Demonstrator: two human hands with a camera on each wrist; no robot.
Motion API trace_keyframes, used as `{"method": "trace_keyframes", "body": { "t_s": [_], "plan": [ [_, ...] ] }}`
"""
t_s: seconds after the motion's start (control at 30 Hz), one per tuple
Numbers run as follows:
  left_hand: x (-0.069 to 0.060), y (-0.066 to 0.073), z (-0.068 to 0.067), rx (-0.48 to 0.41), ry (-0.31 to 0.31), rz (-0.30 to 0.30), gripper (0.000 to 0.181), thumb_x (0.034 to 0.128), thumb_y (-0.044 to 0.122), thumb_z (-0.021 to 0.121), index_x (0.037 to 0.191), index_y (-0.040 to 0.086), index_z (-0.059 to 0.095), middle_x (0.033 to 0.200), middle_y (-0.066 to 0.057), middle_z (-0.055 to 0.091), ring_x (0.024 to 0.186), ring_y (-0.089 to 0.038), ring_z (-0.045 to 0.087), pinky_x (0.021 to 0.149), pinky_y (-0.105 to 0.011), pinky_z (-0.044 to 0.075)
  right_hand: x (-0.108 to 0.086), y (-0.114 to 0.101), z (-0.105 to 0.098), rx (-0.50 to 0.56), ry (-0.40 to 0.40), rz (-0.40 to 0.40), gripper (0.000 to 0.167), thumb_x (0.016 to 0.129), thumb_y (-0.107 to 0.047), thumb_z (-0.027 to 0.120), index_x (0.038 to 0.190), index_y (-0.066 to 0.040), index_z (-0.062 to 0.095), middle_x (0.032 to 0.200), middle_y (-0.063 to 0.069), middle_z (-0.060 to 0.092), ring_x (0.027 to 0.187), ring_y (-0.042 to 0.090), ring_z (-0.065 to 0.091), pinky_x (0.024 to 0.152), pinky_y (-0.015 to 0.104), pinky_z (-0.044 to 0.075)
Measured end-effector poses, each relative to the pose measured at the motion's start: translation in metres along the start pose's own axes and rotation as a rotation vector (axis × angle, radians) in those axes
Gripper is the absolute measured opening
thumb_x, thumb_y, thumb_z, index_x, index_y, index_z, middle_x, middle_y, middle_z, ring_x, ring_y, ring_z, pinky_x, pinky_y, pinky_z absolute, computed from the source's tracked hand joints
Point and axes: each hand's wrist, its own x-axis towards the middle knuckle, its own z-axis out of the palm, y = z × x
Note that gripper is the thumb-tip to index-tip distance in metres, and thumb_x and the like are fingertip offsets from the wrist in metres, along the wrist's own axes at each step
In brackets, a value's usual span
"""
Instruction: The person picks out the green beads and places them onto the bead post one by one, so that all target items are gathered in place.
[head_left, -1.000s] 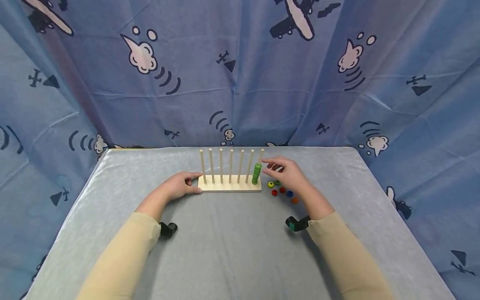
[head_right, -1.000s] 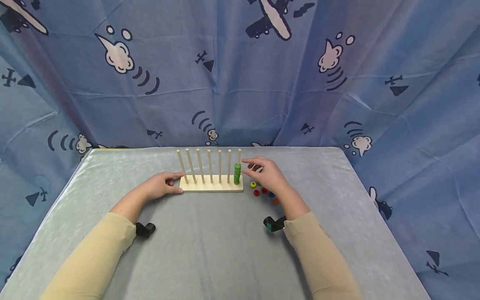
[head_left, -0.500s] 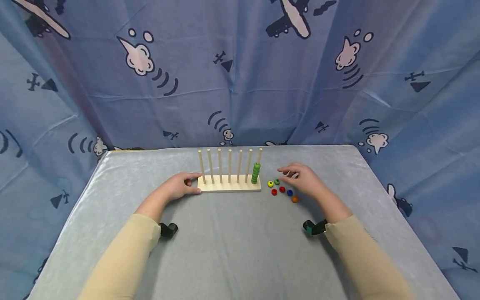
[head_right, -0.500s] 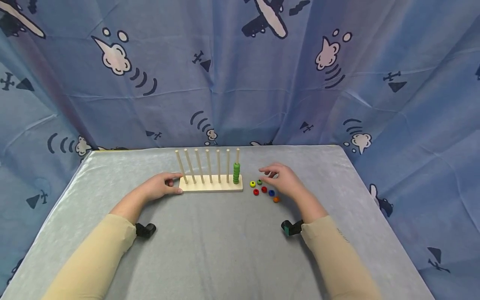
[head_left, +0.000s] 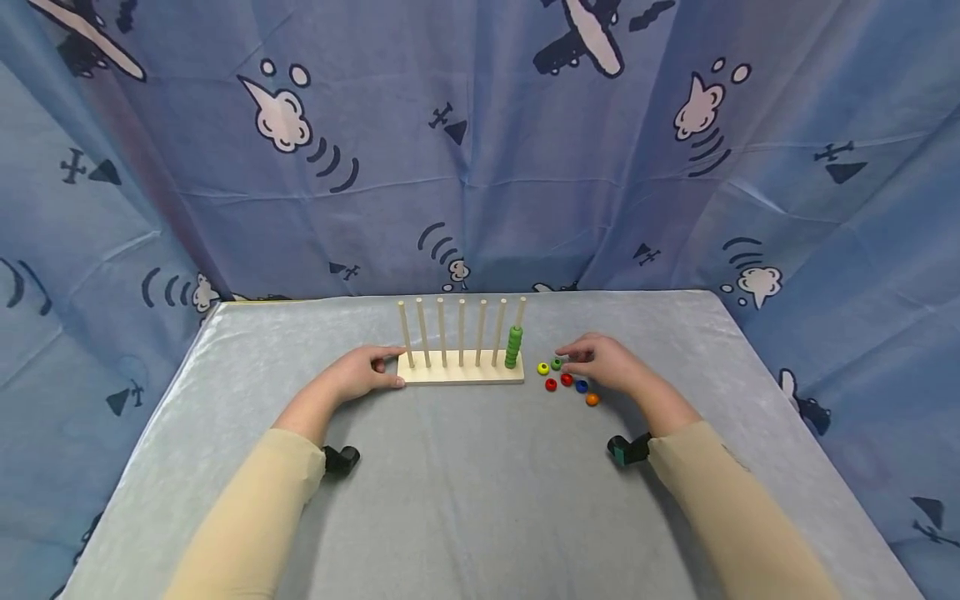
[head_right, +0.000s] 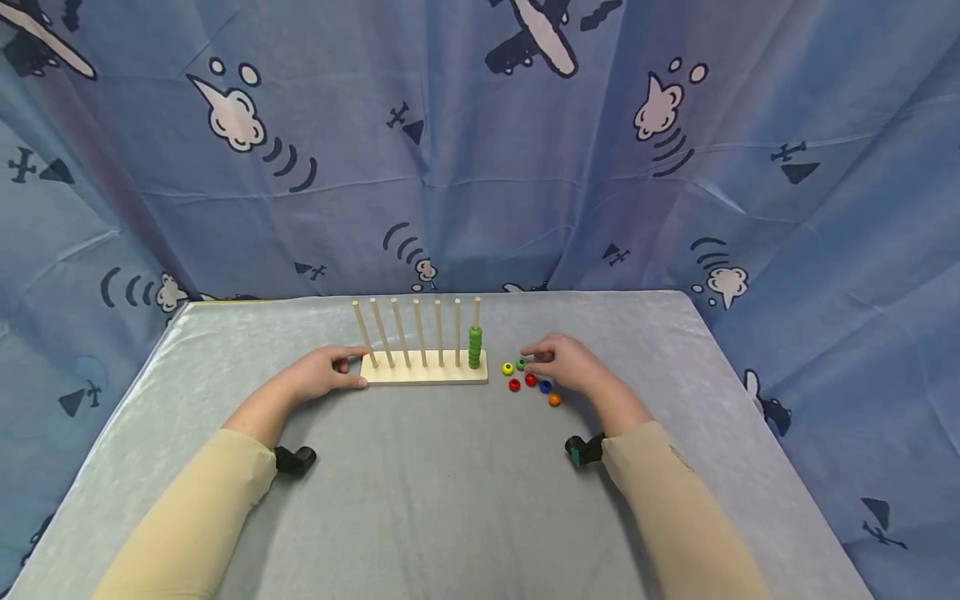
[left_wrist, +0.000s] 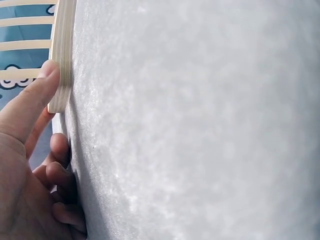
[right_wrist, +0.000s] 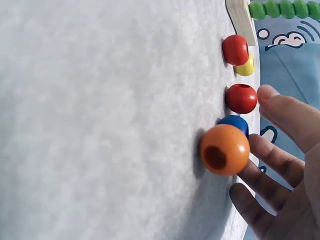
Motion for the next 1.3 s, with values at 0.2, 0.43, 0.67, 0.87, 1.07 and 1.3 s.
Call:
{"method": "trace_keyframes", "body": {
  "t_s": [0.2, 0.43, 0.67, 0.87, 1.07, 1.3],
  "plan": [
    [0.000, 0.001, 0.001, -0.006, -0.006, -0.011, 0.064, 0.0870, 0.032, 0.078, 0.144, 0.017, 0.055, 0.083, -0.004, 0.047, 0.076, -0.019, 0.043, 0.075, -0.038, 0.034, 0.006, 0.001, 0.002, -0.029, -0.010, 0.018, 0.033, 0.093, -0.025, 0.071, 0.124, -0.013, 0.072, 0.104, 0.005, 0.061, 0.086, 0.021, 0.051, 0.074, 0.036, 0.045],
    [-0.001, 0.003, 0.001, -0.013, -0.009, -0.022, 0.064, 0.0868, 0.032, 0.078, 0.145, 0.018, 0.055, 0.083, -0.004, 0.047, 0.075, -0.019, 0.042, 0.074, -0.038, 0.034, 0.011, 0.000, 0.003, -0.026, -0.037, 0.026, 0.030, 0.093, -0.024, 0.071, 0.121, -0.013, 0.074, 0.102, 0.005, 0.059, 0.084, 0.022, 0.049, 0.070, 0.034, 0.042],
    [0.000, 0.002, 0.001, -0.010, -0.012, -0.021, 0.064, 0.0870, 0.033, 0.078, 0.145, 0.018, 0.054, 0.083, -0.004, 0.047, 0.074, -0.019, 0.042, 0.073, -0.037, 0.034, 0.013, -0.001, 0.003, -0.040, -0.049, 0.031, 0.028, 0.093, -0.022, 0.071, 0.120, -0.013, 0.075, 0.102, 0.005, 0.059, 0.084, 0.021, 0.049, 0.071, 0.034, 0.043],
    [0.000, -0.002, 0.001, 0.002, -0.006, -0.024, 0.065, 0.0868, 0.034, 0.078, 0.145, 0.019, 0.054, 0.083, -0.004, 0.047, 0.075, -0.019, 0.042, 0.073, -0.037, 0.034, 0.015, -0.004, 0.003, -0.028, -0.045, 0.045, 0.029, 0.093, -0.024, 0.071, 0.119, -0.013, 0.075, 0.103, 0.005, 0.060, 0.086, 0.021, 0.051, 0.073, 0.035, 0.044],
    [0.000, -0.003, 0.001, 0.010, -0.002, -0.018, 0.064, 0.0865, 0.034, 0.078, 0.144, 0.019, 0.055, 0.084, -0.004, 0.047, 0.075, -0.019, 0.043, 0.073, -0.037, 0.034, 0.014, -0.002, 0.001, 0.004, -0.017, 0.047, 0.030, 0.093, -0.026, 0.072, 0.119, -0.011, 0.074, 0.105, 0.006, 0.061, 0.090, 0.021, 0.053, 0.079, 0.037, 0.046],
    [0.000, -0.001, 0.001, 0.012, -0.005, -0.016, 0.064, 0.0868, 0.034, 0.078, 0.144, 0.018, 0.055, 0.085, -0.004, 0.048, 0.077, -0.019, 0.043, 0.074, -0.037, 0.034, 0.011, -0.007, -0.004, 0.010, 0.034, 0.024, 0.030, 0.093, -0.024, 0.071, 0.120, -0.011, 0.074, 0.105, 0.006, 0.062, 0.090, 0.022, 0.054, 0.074, 0.036, 0.045]
  ]
}}
